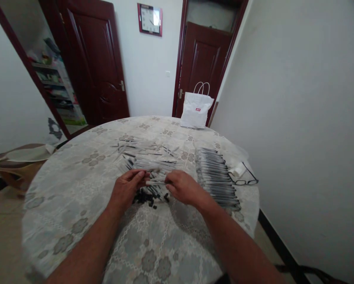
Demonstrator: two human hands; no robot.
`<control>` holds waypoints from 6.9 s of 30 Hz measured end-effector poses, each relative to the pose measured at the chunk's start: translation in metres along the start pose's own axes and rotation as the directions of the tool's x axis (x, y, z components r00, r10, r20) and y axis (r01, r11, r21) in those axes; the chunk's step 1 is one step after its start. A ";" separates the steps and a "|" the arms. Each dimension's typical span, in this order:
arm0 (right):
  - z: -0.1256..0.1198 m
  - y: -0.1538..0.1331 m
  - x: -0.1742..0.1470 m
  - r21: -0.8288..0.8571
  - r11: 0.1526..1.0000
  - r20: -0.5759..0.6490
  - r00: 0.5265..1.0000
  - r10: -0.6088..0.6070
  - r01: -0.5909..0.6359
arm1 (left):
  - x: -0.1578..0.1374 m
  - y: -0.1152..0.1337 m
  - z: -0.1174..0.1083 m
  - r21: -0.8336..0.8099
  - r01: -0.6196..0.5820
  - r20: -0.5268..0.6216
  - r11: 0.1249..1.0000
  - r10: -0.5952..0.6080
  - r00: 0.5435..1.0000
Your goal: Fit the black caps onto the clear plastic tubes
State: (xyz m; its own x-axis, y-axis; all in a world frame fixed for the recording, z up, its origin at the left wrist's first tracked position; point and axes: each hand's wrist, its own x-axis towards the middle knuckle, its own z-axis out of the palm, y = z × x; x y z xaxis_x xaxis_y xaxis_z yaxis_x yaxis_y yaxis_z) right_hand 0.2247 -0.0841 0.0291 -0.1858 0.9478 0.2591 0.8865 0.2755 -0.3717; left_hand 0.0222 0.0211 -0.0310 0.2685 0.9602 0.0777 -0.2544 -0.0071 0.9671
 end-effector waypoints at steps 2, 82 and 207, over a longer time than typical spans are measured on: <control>-0.020 0.012 -0.006 -0.097 0.995 0.028 1.000 0.004 -0.001 | 0.002 -0.001 -0.003 0.028 -0.002 -0.056 1.000 0.004 0.998; 0.041 0.042 0.001 0.652 0.757 -0.509 0.710 0.487 -0.051 | 0.019 -0.002 -0.019 -0.476 -0.081 -0.243 0.875 -0.042 0.969; 0.028 0.045 -0.002 0.788 0.600 -0.499 0.716 0.489 0.139 | 0.020 -0.006 -0.017 -0.288 -0.141 -0.261 0.947 0.064 0.963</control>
State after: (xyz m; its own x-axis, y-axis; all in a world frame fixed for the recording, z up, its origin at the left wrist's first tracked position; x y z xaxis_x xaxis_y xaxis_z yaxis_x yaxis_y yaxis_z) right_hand 0.2530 -0.0689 -0.0134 0.5119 0.7329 0.4482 0.1723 0.4235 -0.8894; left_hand 0.0129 0.0450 -0.0390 0.0002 0.9973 0.0736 -0.5465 -0.0616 0.8352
